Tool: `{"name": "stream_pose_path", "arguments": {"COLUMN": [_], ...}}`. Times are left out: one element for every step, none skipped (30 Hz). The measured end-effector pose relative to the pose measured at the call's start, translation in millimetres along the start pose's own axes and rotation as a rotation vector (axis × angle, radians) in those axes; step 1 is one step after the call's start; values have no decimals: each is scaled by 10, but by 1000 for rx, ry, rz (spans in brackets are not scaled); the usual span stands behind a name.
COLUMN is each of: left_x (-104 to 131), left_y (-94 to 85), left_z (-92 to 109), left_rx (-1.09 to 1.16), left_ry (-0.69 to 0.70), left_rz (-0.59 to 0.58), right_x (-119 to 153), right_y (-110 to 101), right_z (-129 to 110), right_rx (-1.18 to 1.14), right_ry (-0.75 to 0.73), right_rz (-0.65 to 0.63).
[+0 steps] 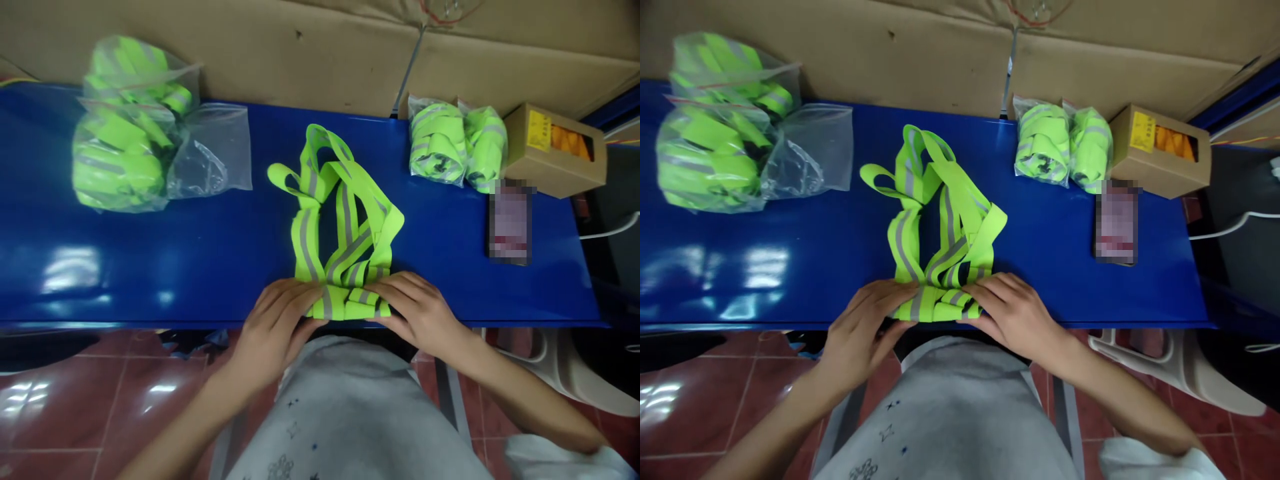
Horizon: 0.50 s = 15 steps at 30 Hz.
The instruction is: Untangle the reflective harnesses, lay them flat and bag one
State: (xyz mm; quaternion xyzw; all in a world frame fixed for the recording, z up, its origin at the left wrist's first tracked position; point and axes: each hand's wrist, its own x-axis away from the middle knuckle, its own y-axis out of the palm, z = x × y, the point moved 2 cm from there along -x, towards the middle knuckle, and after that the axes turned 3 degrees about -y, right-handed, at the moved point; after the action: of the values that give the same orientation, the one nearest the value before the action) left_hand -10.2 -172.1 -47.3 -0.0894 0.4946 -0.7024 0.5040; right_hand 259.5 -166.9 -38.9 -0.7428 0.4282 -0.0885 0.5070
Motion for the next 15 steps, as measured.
{"name": "stream_pose_path", "arguments": {"left_x": [-34,-68,-102,-134,-162,-188,-209,-226,-239,-249,-256,-261,-264,-266,-267], "left_y": [4,6,8,11,16,24,34,47,64,83,104,126,147,166,178], "left_z": [-5,-10,-17,-27,-38,-50,-61,-69,-74,-74,-70,-63,-54,-44,-36], "left_rx": [27,49,70,89,107,117,118,109,90,64,36,11,-5,-12,-13], "left_ry": [-23,-42,-62,-84,-109,-135,-159,-181,-199,-208,-212,-211,-211,-216,-224], "left_rz": [8,9,-1,-20,-43,-65,-79,-85,-85,-77,-70,-63,-54,-35,3], "right_x": [-26,-51,-71,-88,-102,-111,-116,-118,-116,-113,-109,-105,-101,-99,-98], "right_y": [-7,-16,-25,-35,-45,-53,-60,-63,-65,-63,-60,-56,-52,-47,-40], "right_z": [16,29,37,39,36,29,21,14,8,3,1,0,1,5,10], "right_rx": [-45,-85,-118,-140,-149,-148,-142,-136,-130,-121,-99,-62,-16,27,55], "right_ry": [29,63,97,127,154,181,213,248,280,303,312,307,293,282,272], "right_rz": [1,0,-2,-3,0,9,22,37,56,73,86,97,108,120,132]}}
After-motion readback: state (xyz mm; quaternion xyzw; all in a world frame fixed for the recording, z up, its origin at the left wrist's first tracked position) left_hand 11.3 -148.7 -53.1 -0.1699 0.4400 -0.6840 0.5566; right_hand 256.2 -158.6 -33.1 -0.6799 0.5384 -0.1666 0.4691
